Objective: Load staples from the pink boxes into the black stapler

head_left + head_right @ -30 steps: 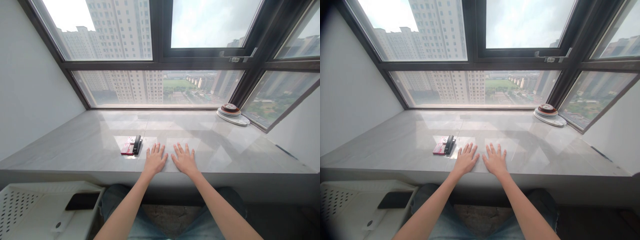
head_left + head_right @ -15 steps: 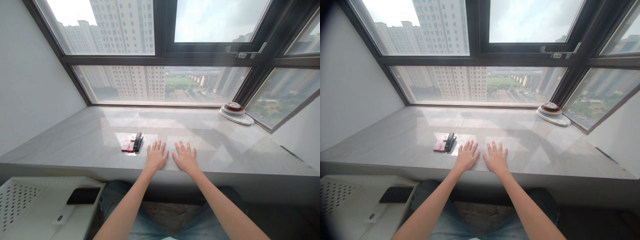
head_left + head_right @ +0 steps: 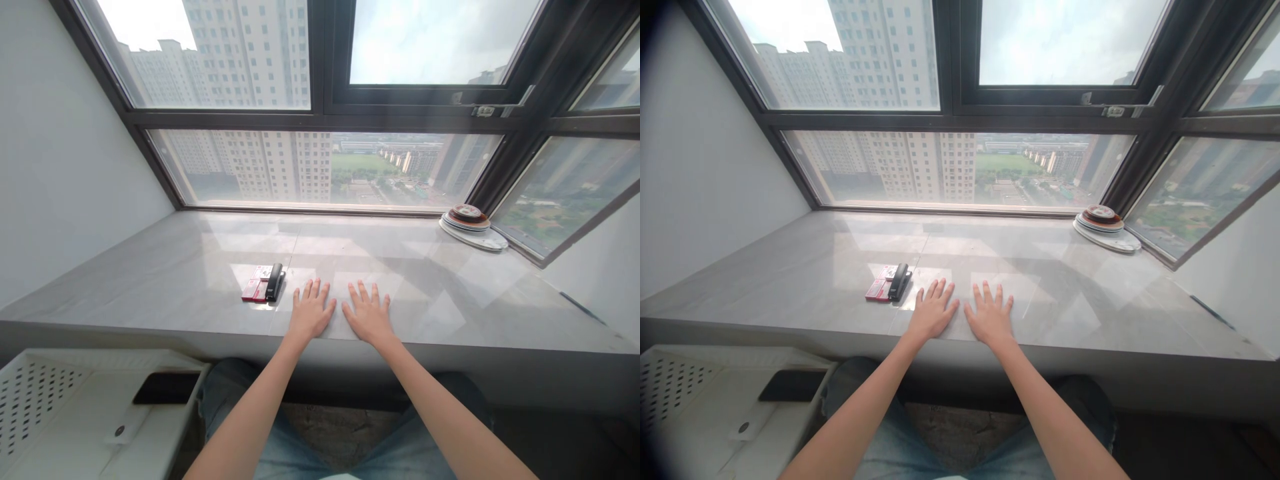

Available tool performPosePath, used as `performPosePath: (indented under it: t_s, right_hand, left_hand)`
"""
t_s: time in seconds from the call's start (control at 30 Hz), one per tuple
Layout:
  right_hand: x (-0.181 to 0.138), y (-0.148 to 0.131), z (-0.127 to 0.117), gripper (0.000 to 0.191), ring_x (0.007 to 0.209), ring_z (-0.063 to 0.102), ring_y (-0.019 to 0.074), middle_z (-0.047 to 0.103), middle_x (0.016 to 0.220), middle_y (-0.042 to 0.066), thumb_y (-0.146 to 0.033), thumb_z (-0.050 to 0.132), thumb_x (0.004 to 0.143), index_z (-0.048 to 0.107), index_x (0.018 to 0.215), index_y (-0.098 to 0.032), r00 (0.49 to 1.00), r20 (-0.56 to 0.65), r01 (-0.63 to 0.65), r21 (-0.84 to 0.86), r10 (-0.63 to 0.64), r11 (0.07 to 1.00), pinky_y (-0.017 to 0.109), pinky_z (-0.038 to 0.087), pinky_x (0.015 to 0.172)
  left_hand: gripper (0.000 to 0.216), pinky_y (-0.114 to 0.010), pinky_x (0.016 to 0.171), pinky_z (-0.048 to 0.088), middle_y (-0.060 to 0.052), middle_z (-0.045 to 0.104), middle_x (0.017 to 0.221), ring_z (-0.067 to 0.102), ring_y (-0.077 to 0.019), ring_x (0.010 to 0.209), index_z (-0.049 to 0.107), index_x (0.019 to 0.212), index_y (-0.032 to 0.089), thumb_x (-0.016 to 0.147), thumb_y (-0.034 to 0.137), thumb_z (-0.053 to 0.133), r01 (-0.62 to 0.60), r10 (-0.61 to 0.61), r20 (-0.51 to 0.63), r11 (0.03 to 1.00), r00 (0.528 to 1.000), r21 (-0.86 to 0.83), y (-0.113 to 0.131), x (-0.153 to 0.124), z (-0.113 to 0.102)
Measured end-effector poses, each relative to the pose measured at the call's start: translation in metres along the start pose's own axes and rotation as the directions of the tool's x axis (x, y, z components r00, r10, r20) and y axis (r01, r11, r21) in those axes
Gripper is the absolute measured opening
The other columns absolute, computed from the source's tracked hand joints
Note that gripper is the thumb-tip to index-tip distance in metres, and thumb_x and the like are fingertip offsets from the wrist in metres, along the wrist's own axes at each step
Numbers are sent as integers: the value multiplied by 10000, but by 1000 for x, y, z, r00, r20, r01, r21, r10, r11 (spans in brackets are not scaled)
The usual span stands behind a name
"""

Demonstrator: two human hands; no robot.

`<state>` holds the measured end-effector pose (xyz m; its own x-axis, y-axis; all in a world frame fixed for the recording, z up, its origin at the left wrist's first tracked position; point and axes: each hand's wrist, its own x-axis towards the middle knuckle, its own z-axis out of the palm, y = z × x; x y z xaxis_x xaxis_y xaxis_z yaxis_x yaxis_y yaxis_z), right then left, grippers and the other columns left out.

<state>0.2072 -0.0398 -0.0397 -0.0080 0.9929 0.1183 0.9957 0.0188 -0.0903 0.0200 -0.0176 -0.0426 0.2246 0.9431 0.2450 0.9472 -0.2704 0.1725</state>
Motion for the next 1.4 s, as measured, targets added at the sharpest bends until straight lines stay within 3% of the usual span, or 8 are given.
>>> performPosePath:
  t_s: [0.5,0.83,0.93,1.07,1.13,1.2,1.3,1.4]
  right_hand:
    - [-1,-3,-3,742,1567,-13,384,57,1737,72,-672,261,1013,183,1663,-322,999,-1,-37,0,37,999,668,-17,1181]
    - [2,-4,-2,688,1562,40,399,208,1706,89,-620,329,1014,309,1629,-312,995,-96,-36,22,38,999,657,-4,1193]
    - [17,-10,-7,644,1526,165,415,332,1639,144,-581,374,1009,423,1568,-264,994,-76,-65,119,75,991,657,24,1194]
    - [55,-62,-20,680,1336,451,330,537,1438,146,-646,366,998,394,1561,-266,998,-56,17,249,-3,968,516,256,1184]
    - [78,-108,-25,820,1300,469,316,512,1444,152,-698,400,970,254,1621,-221,984,-85,180,422,-159,889,443,411,1074]
    - [99,-156,-26,912,1270,478,335,493,1439,168,-749,449,926,233,1619,-197,972,-83,232,507,-221,830,454,456,1014]
    - [127,-203,-24,842,1223,500,347,515,1379,199,-714,561,884,423,1491,-146,972,-46,219,541,-231,812,462,477,964]
    - [145,-195,-23,586,1120,555,315,601,1241,157,-551,690,840,595,1270,-165,962,-7,232,541,-272,809,418,490,906]
  left_hand:
    - [616,-573,1254,107,-17,256,1702,154,-271,1584,302,1611,356,1040,582,248,8,-8,0,1000,1000,5,1,2,0]
    - [615,-599,1258,107,-19,231,1708,139,-298,1587,299,1617,336,1051,564,223,2,-2,-24,1000,1000,9,5,7,-2]
    - [617,-604,1264,105,-15,234,1706,135,-299,1589,255,1634,335,1055,547,239,-6,6,-18,1000,1000,8,3,9,-4]
    - [631,-614,1272,82,-14,250,1700,96,-322,1595,199,1653,332,1050,483,310,-82,82,18,997,996,6,0,3,-7]
    - [646,-604,1276,80,-25,268,1694,84,-332,1596,178,1659,319,1045,444,335,-119,119,42,993,992,-5,0,-5,-8]
    - [645,-589,1275,107,-47,282,1689,103,-335,1593,196,1657,292,1041,401,354,-141,143,50,990,989,-26,1,-17,-10]
    - [594,-597,1243,194,-95,357,1652,226,-356,1558,328,1609,251,1025,317,410,-207,209,22,975,978,-81,2,-37,-22]
    - [394,-536,1116,396,-108,620,1399,522,-336,1342,588,1382,256,1015,274,445,-182,188,12,963,982,-197,-1,-50,-46]
